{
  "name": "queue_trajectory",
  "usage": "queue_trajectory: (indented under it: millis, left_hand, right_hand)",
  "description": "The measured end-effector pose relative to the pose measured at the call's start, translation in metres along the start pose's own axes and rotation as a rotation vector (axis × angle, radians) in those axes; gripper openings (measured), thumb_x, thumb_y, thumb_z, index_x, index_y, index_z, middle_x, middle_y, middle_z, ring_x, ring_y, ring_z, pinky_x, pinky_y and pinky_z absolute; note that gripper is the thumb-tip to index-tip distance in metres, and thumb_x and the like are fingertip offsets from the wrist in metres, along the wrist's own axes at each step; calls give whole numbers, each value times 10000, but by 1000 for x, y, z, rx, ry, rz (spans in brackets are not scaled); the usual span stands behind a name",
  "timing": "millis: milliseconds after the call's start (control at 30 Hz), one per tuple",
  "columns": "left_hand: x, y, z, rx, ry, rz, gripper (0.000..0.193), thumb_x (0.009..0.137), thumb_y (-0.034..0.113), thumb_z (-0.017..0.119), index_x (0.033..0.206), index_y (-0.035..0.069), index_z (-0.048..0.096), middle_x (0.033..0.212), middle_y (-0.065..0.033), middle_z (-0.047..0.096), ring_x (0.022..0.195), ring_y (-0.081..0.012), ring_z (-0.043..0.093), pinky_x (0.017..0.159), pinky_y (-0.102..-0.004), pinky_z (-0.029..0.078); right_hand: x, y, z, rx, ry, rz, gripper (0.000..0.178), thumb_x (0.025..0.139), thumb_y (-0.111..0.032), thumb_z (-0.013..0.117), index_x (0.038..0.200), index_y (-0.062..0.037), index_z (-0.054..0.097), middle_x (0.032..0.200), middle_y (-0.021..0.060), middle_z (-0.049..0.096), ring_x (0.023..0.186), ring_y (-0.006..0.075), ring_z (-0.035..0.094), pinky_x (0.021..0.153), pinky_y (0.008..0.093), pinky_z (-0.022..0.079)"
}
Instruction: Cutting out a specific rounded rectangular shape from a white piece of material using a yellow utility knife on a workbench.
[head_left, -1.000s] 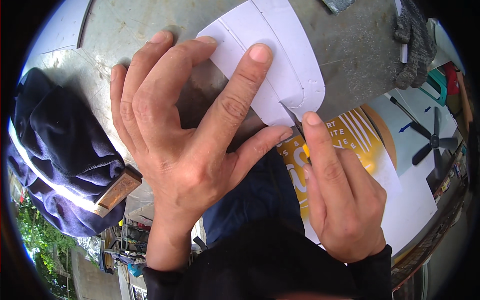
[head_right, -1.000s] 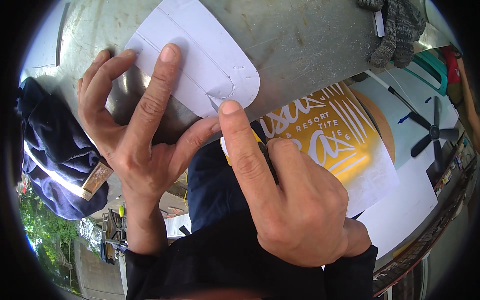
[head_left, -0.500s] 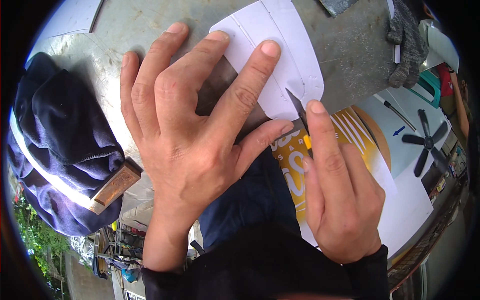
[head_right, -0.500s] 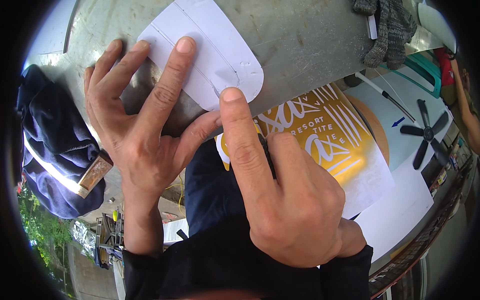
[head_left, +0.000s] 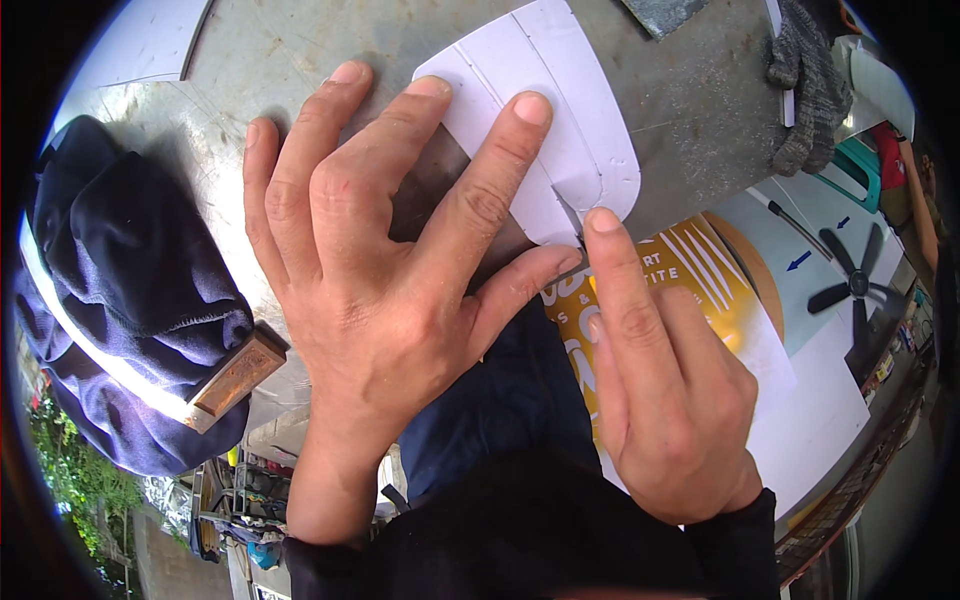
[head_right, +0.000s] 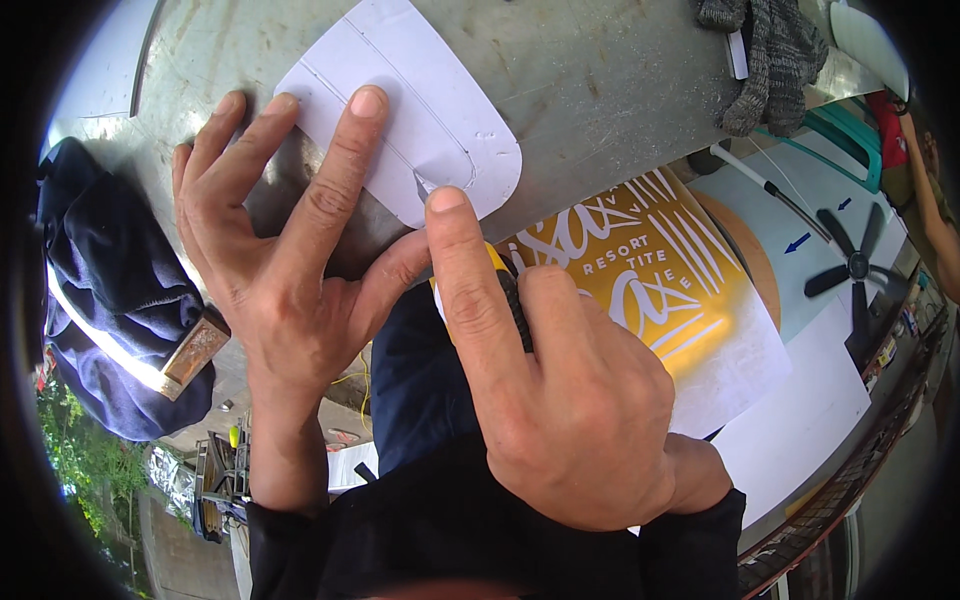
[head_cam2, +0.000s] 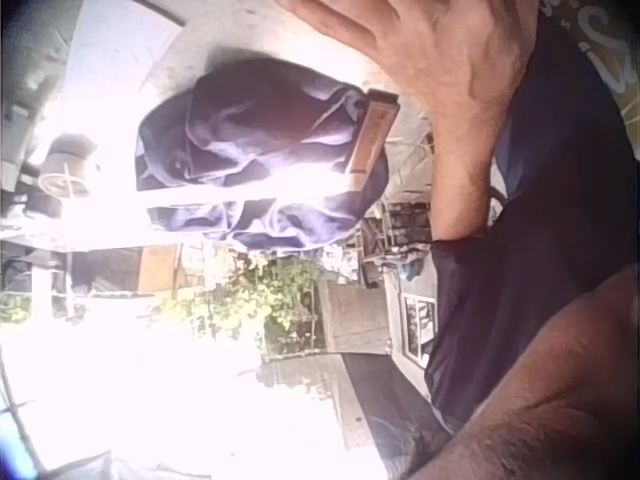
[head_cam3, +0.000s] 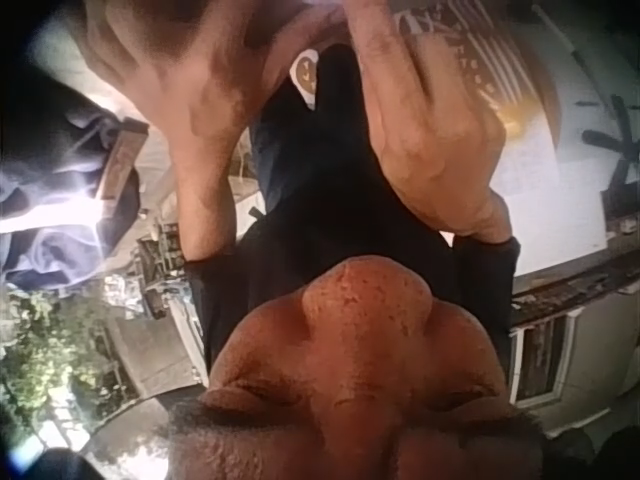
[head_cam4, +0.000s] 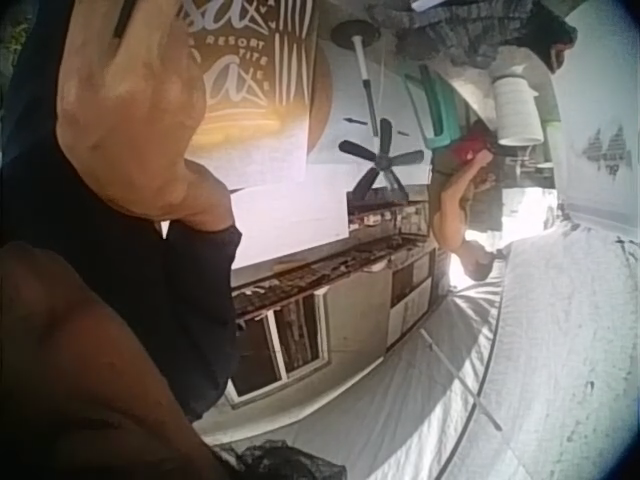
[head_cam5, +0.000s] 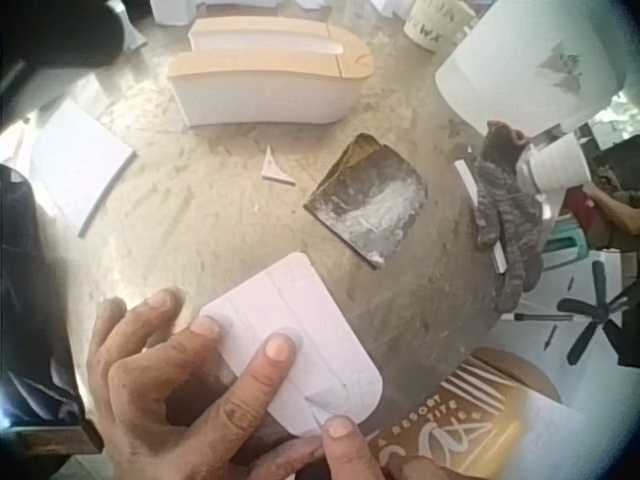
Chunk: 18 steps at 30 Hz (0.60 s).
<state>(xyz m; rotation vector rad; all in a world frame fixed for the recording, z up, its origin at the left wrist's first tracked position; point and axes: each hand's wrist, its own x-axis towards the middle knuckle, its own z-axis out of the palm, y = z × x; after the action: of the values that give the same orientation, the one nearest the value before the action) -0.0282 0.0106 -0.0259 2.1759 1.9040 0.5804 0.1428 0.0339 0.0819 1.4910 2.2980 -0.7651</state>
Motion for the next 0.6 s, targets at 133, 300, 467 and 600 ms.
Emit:
queue_trajectory:
  millis: [133,300,467,600]
  left_hand:
    - [-1,0,0,0,-14,-1,719,673,589,846,1298,248,745,1304,-85,545,1259,-379,520,1092,-584,397]
    - [-1,-1,-1,-15,-10,1,717,691,596,836,1295,221,746,1308,-83,531,1269,-376,507,1102,-577,387]
    - [-3,-2,-1,3,-19,11,706,712,596,827,1304,220,741,1299,-90,523,1267,-379,503,1108,-579,378]
    - [3,2,-4,19,-41,34,682,760,610,787,1312,214,735,1320,-123,523,1281,-368,494,1132,-585,356]
  right_hand:
    - [0,0,-1,-12,-12,13,585,868,55,685,1441,10,577,838,96,595,649,228,581,598,360,494]
    - [1,0,-1,-32,-9,-27,585,868,31,685,1443,-6,583,789,77,551,617,213,570,567,345,483]
    - [4,-2,1,-68,4,-10,603,840,42,694,1433,-24,601,773,57,516,595,198,565,548,353,478]
    - [4,-6,-5,-126,-5,5,605,836,35,697,1429,-46,611,764,48,496,584,196,557,543,358,475]
